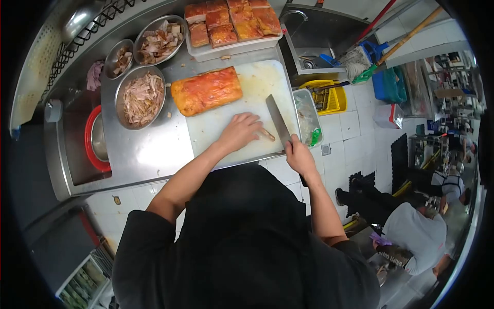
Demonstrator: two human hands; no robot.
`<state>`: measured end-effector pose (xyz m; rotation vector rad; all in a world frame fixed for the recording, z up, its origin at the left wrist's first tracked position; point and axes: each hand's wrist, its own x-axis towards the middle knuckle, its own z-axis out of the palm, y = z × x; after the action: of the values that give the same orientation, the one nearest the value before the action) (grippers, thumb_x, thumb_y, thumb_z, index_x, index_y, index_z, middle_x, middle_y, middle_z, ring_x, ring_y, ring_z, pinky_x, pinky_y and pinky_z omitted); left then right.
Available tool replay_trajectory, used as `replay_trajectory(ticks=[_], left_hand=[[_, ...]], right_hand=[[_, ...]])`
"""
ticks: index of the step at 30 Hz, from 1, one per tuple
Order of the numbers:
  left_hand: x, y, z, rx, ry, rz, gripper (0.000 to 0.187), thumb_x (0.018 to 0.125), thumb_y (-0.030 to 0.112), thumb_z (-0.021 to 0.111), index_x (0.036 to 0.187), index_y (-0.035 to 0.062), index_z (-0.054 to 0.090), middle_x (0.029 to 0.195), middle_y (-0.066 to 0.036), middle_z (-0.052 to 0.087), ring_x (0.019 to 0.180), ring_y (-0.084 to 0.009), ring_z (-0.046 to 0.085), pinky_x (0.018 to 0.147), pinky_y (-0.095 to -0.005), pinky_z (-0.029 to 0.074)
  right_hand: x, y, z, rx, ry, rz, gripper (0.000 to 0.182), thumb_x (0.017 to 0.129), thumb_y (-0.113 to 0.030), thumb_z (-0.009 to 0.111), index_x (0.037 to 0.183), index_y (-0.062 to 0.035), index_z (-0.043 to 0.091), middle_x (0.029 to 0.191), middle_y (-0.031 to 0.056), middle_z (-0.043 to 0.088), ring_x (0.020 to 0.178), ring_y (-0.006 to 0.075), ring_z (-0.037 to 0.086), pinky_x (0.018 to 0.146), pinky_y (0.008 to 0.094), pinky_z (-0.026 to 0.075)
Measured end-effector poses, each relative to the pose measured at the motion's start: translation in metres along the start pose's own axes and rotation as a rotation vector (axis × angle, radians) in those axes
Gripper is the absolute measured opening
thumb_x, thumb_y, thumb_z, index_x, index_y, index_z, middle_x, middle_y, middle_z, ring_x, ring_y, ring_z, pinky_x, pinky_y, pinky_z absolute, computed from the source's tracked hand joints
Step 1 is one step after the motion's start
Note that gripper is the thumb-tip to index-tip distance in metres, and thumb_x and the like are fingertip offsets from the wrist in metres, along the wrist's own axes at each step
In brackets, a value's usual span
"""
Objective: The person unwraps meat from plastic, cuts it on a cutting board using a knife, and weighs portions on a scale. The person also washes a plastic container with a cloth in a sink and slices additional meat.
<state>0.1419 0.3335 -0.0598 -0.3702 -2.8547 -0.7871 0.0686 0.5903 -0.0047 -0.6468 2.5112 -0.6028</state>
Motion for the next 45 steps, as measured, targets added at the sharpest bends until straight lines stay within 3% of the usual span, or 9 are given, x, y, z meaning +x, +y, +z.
replay_trajectory(ticks=[4, 13, 19, 25, 28, 34, 37, 43, 45], left_hand=[[-0.015, 0.011, 0.0, -0.047, 0.209, -0.173, 0.03, 0.086, 0.012, 0.078, 0.115, 0.0067, 0.072, 0.125, -0.009, 0.066, 0.118, -0.0317, 0.058, 0.098, -0.0446, 0.05], [-0.018, 0.038, 0.001, -0.092, 0.067, -0.166, 0.024, 0.086, 0.002, 0.073, 0.11, 0.0055, 0.073, 0.111, -0.01, 0.066, 0.11, -0.0319, 0.06, 0.095, -0.042, 0.053], [-0.022, 0.044, 0.021, -0.059, 0.279, -0.186, 0.025, 0.083, -0.001, 0.071, 0.107, 0.0056, 0.072, 0.114, -0.009, 0.065, 0.111, -0.0318, 0.061, 0.096, -0.0426, 0.053], [-0.022, 0.038, 0.029, -0.115, 0.257, -0.227, 0.03, 0.078, -0.005, 0.069, 0.107, 0.0052, 0.071, 0.113, -0.009, 0.067, 0.112, -0.0318, 0.062, 0.096, -0.0417, 0.054], [-0.023, 0.035, 0.031, -0.15, 0.255, -0.224, 0.029, 0.078, -0.006, 0.069, 0.105, 0.0054, 0.072, 0.111, -0.009, 0.067, 0.111, -0.0317, 0.063, 0.095, -0.0413, 0.054], [-0.023, 0.034, 0.027, -0.163, 0.293, -0.22, 0.026, 0.079, -0.006, 0.069, 0.102, 0.0046, 0.072, 0.109, -0.01, 0.068, 0.11, -0.0319, 0.064, 0.094, -0.0407, 0.055], [-0.026, 0.026, 0.033, -0.193, 0.305, -0.198, 0.027, 0.08, -0.006, 0.068, 0.104, 0.0045, 0.072, 0.11, -0.01, 0.068, 0.109, -0.0322, 0.064, 0.093, -0.0408, 0.055], [-0.03, 0.019, 0.035, -0.165, 0.295, -0.167, 0.026, 0.08, -0.007, 0.068, 0.103, 0.0045, 0.071, 0.109, -0.01, 0.068, 0.107, -0.0323, 0.065, 0.091, -0.0406, 0.056], [-0.032, 0.018, 0.036, -0.178, 0.306, -0.178, 0.026, 0.079, -0.007, 0.068, 0.103, 0.0044, 0.07, 0.109, -0.009, 0.068, 0.107, -0.0318, 0.065, 0.091, -0.0405, 0.056]], right_hand=[[-0.003, -0.006, -0.019, -0.069, -0.015, -0.044, 0.02, 0.103, -0.021, 0.052, 0.109, -0.002, 0.049, 0.077, 0.0294, 0.07, 0.076, 0.0519, 0.068, 0.07, 0.0638, 0.053], [0.013, 0.002, -0.033, -0.21, -0.171, -0.223, 0.02, 0.099, -0.018, 0.057, 0.109, -0.0033, 0.048, 0.075, 0.0273, 0.069, 0.073, 0.0493, 0.069, 0.068, 0.0615, 0.054], [-0.001, -0.018, -0.031, -0.22, -0.299, -0.259, 0.02, 0.097, -0.014, 0.057, 0.108, -0.0001, 0.049, 0.077, 0.0264, 0.071, 0.075, 0.0472, 0.072, 0.07, 0.0588, 0.056], [-0.02, -0.026, -0.038, -0.273, -0.447, -0.14, 0.016, 0.098, -0.011, 0.051, 0.107, 0.001, 0.047, 0.082, 0.0292, 0.071, 0.081, 0.0487, 0.071, 0.075, 0.0608, 0.054], [0.008, -0.025, 0.007, -0.192, -0.329, -0.232, 0.023, 0.098, -0.011, 0.052, 0.114, 0.0028, 0.044, 0.087, 0.0325, 0.071, 0.087, 0.0519, 0.07, 0.079, 0.0619, 0.052], [-0.003, -0.047, -0.024, -0.182, -0.363, -0.193, 0.017, 0.097, -0.008, 0.049, 0.111, 0.0005, 0.046, 0.082, 0.0294, 0.07, 0.083, 0.0517, 0.069, 0.077, 0.062, 0.052], [0.015, -0.04, 0.016, -0.173, -0.261, -0.244, 0.017, 0.097, -0.009, 0.05, 0.111, 0.0005, 0.046, 0.082, 0.0303, 0.07, 0.082, 0.052, 0.069, 0.077, 0.062, 0.052], [0.001, -0.051, -0.015, -0.177, -0.364, -0.192, 0.02, 0.097, -0.01, 0.051, 0.112, 0.0009, 0.045, 0.082, 0.0318, 0.069, 0.082, 0.052, 0.069, 0.077, 0.0633, 0.052], [0.012, -0.038, 0.018, -0.159, -0.307, -0.221, 0.02, 0.097, -0.01, 0.051, 0.113, 0.001, 0.044, 0.081, 0.0319, 0.069, 0.082, 0.0523, 0.069, 0.077, 0.0635, 0.052]])
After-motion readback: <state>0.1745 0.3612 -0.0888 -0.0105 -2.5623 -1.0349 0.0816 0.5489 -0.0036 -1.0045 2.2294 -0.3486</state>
